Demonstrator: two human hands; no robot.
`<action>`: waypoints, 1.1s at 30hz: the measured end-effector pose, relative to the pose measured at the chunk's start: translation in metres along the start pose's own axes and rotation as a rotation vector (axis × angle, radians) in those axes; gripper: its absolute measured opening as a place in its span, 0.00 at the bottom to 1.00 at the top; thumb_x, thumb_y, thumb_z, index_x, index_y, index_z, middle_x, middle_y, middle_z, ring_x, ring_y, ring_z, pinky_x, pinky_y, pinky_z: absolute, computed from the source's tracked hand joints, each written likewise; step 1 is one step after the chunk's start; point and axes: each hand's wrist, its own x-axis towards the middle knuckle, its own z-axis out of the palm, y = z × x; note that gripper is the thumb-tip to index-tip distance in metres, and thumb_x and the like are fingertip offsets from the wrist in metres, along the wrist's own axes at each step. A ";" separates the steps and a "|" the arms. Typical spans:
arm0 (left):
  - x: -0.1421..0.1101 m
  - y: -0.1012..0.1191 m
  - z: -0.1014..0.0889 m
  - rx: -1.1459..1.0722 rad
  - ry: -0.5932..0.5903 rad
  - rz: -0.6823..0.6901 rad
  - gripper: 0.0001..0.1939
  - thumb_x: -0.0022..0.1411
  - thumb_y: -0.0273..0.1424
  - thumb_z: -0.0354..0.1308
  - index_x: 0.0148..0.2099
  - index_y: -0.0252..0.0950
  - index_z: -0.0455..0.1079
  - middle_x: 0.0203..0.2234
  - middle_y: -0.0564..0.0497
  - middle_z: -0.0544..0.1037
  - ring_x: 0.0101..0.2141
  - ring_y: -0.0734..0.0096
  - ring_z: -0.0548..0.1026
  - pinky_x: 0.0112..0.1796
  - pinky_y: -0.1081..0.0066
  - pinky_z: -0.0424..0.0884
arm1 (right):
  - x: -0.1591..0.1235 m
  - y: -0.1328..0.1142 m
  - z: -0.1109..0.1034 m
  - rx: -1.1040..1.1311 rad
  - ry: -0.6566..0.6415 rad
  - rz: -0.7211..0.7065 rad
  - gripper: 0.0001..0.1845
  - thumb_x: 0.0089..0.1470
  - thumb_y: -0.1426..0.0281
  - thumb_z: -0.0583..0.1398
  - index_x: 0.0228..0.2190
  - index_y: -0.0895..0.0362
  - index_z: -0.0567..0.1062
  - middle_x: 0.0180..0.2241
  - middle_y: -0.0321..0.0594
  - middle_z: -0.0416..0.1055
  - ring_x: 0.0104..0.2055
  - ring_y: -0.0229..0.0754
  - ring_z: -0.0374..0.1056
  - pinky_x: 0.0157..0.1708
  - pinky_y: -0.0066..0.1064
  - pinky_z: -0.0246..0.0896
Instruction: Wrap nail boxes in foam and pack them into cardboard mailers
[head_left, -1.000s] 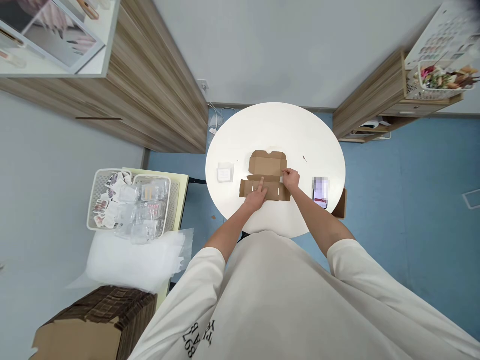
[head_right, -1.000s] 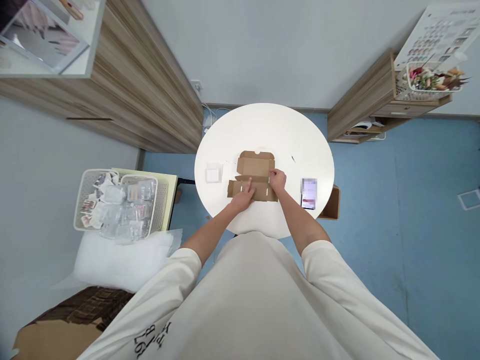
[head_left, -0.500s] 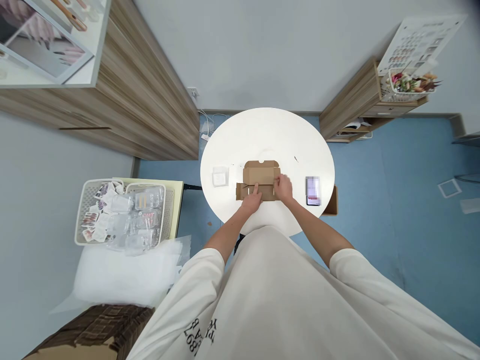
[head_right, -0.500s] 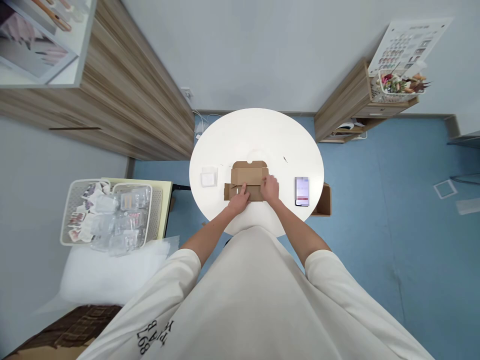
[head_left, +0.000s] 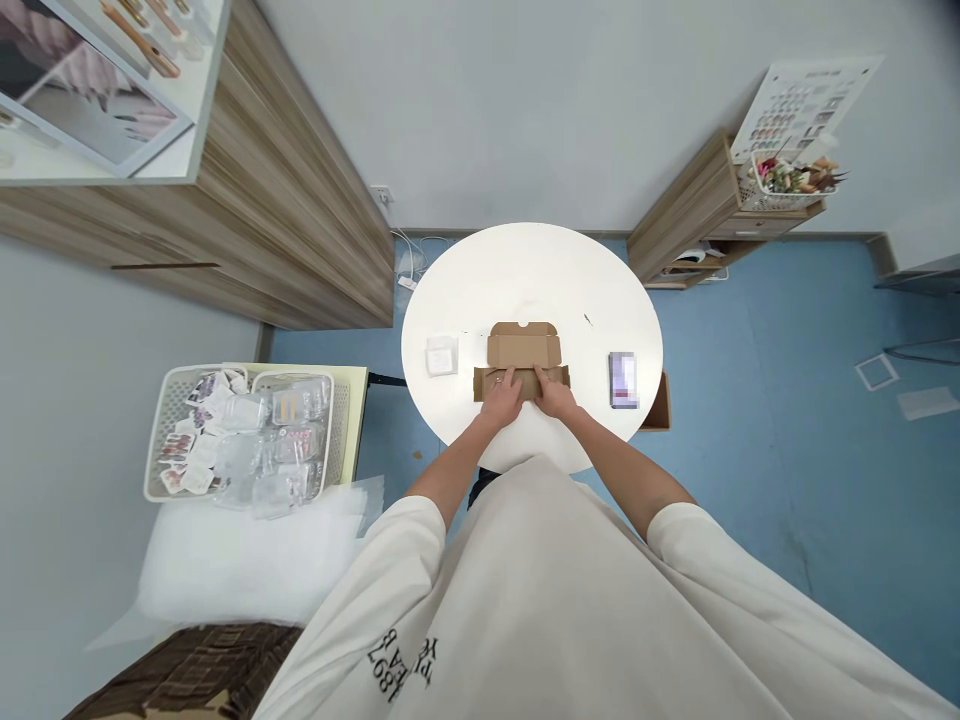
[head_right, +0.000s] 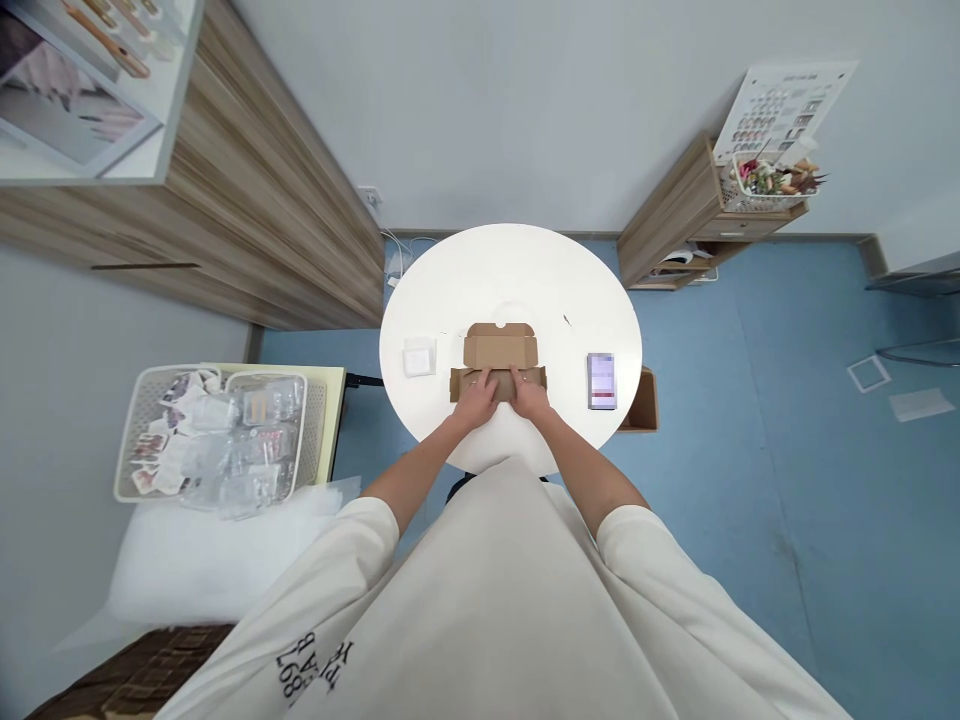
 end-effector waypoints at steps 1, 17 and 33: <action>-0.006 -0.005 -0.002 0.002 0.062 0.004 0.26 0.66 0.31 0.55 0.65 0.38 0.59 0.72 0.38 0.48 0.61 0.45 0.66 0.59 0.47 0.63 | 0.000 -0.001 0.000 -0.003 0.001 0.001 0.50 0.62 0.63 0.59 0.73 0.54 0.37 0.51 0.52 0.75 0.51 0.55 0.73 0.45 0.37 0.63; -0.012 -0.054 0.013 -0.197 0.174 -0.411 0.33 0.66 0.37 0.58 0.68 0.41 0.52 0.67 0.36 0.54 0.57 0.51 0.70 0.53 0.57 0.71 | -0.001 -0.004 -0.002 0.006 -0.012 0.018 0.52 0.61 0.63 0.60 0.73 0.53 0.35 0.50 0.52 0.75 0.51 0.57 0.73 0.46 0.40 0.64; -0.018 -0.029 0.004 -0.120 0.099 -0.194 0.29 0.66 0.24 0.47 0.68 0.40 0.56 0.60 0.41 0.69 0.54 0.59 0.72 0.52 0.62 0.69 | -0.001 -0.005 -0.003 0.000 -0.016 0.016 0.52 0.60 0.63 0.61 0.73 0.54 0.36 0.50 0.53 0.76 0.49 0.56 0.74 0.45 0.40 0.65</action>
